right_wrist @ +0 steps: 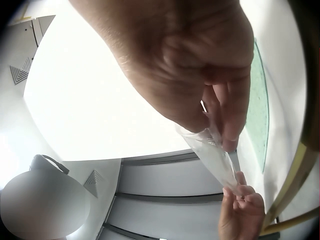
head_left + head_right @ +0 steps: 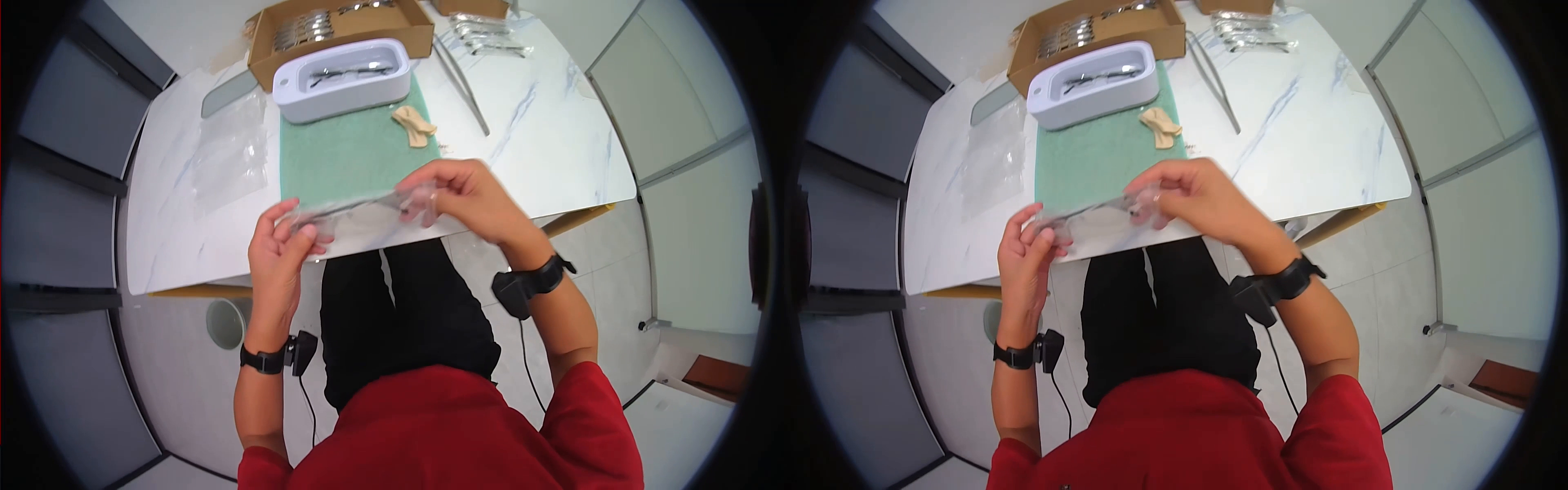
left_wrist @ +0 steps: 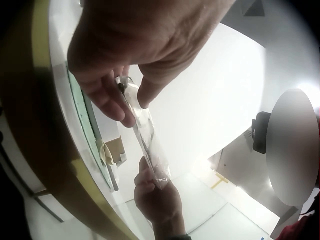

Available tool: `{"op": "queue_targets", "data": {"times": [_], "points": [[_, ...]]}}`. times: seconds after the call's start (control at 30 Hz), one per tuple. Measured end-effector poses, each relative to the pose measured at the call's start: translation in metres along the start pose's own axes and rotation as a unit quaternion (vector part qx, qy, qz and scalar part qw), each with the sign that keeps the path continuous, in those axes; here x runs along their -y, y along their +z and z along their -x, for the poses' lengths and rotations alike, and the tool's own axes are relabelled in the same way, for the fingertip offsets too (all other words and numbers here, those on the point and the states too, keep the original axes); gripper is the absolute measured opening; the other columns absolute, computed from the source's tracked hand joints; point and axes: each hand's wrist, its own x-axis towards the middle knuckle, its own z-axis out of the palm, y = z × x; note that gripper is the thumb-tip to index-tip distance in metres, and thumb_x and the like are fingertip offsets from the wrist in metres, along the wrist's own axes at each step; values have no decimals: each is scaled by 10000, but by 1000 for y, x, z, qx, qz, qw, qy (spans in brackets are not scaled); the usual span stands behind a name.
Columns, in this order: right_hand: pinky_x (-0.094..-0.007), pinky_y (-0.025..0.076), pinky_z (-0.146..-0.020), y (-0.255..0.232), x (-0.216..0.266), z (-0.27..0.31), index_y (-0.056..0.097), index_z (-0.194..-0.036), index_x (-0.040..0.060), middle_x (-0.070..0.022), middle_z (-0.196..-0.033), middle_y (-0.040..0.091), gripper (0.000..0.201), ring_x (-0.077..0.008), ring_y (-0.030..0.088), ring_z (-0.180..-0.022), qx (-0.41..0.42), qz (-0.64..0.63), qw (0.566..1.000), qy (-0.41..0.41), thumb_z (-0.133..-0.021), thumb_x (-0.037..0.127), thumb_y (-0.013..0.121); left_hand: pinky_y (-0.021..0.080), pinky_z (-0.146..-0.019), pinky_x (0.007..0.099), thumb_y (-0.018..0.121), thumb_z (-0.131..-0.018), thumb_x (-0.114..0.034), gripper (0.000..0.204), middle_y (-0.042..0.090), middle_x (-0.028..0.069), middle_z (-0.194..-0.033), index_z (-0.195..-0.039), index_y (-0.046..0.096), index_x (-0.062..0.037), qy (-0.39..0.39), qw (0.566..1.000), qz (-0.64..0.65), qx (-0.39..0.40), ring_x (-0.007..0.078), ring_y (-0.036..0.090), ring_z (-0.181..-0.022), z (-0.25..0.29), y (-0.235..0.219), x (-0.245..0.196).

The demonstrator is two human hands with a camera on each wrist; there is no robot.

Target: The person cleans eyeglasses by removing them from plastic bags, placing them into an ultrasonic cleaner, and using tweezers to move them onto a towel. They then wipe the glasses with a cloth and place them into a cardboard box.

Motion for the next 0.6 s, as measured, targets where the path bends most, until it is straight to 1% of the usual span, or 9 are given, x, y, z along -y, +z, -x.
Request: {"op": "queue_targets", "data": {"times": [0.07,0.1,0.2,0.23,0.27,0.4,0.43,0.53,0.6], "points": [[-279,595,-792,-8,5,6,681,-1243,-23,-130,-1069,753,262,-186,739,-933,-41,-13,999,18,-1030,85,572,561,-773,292,676,-965,-30,541,686,192,-1183,-1440,423,24,16,1000,-8,-9,234,727,-927,0,12,-4],[-296,594,-833,-15,3,8,638,-1326,-21,-151,-1148,740,335,-204,722,-1031,-29,-38,998,30,-1041,143,570,546,-777,274,672,-976,-58,587,686,151,-1179,-1492,399,5,23,1000,-12,-9,200,711,-930,0,16,-5],[-309,583,-887,-10,3,16,589,-1384,-14,-149,-1171,726,384,-210,693,-1114,-69,-60,996,15,-1035,146,594,548,-769,272,668,-970,-42,612,684,153,-1180,-1506,376,5,42,999,5,-14,200,711,-933,-3,27,1],[-309,567,-916,-11,-4,19,553,-1417,-9,-129,-1151,716,436,-201,664,-1167,-57,-31,998,-19,-1005,99,648,549,-766,272,667,-969,-36,627,684,152,-1177,-1514,360,4,42,999,-8,-10,200,711,-936,-3,32,3],[-286,562,-893,-2,3,24,587,-1359,-11,-84,-1106,712,411,-158,673,-1104,-79,-28,996,-34,-968,39,702,549,-763,273,667,-968,-30,643,684,152,-1174,-1523,344,4,42,999,-16,-4,200,712,-939,-3,37,4],[-245,563,-730,-19,0,28,676,-1165,-27,-59,-956,728,226,-90,679,-840,-166,22,985,-50,-955,37,730,550,-750,271,659,-966,-7,687,682,154,-1165,-1548,296,0,60,997,-20,37,202,715,-960,-4,60,2],[-248,565,-726,-26,7,31,681,-1157,-25,-65,-950,729,213,-94,681,-832,-193,45,979,-52,-960,44,724,574,-791,314,654,-956,38,725,681,170,-1174,-1557,251,-5,60,997,-3,52,236,729,-989,-4,63,-2],[-254,565,-718,-68,24,34,686,-1150,-21,-84,-963,732,197,-119,695,-828,-248,68,960,-112,-979,77,700,569,-808,335,655,-948,40,730,681,163,-1186,-1561,261,-7,130,990,-22,56,231,718,-1021,-11,64,3],[-254,559,-707,-113,42,29,673,-1167,-23,-88,-990,729,216,-144,707,-846,-299,71,940,-150,-987,96,690,563,-814,340,673,-933,36,707,687,158,-1175,-1542,316,-1,206,971,-110,45,230,708,-1035,-18,54,12]]}}
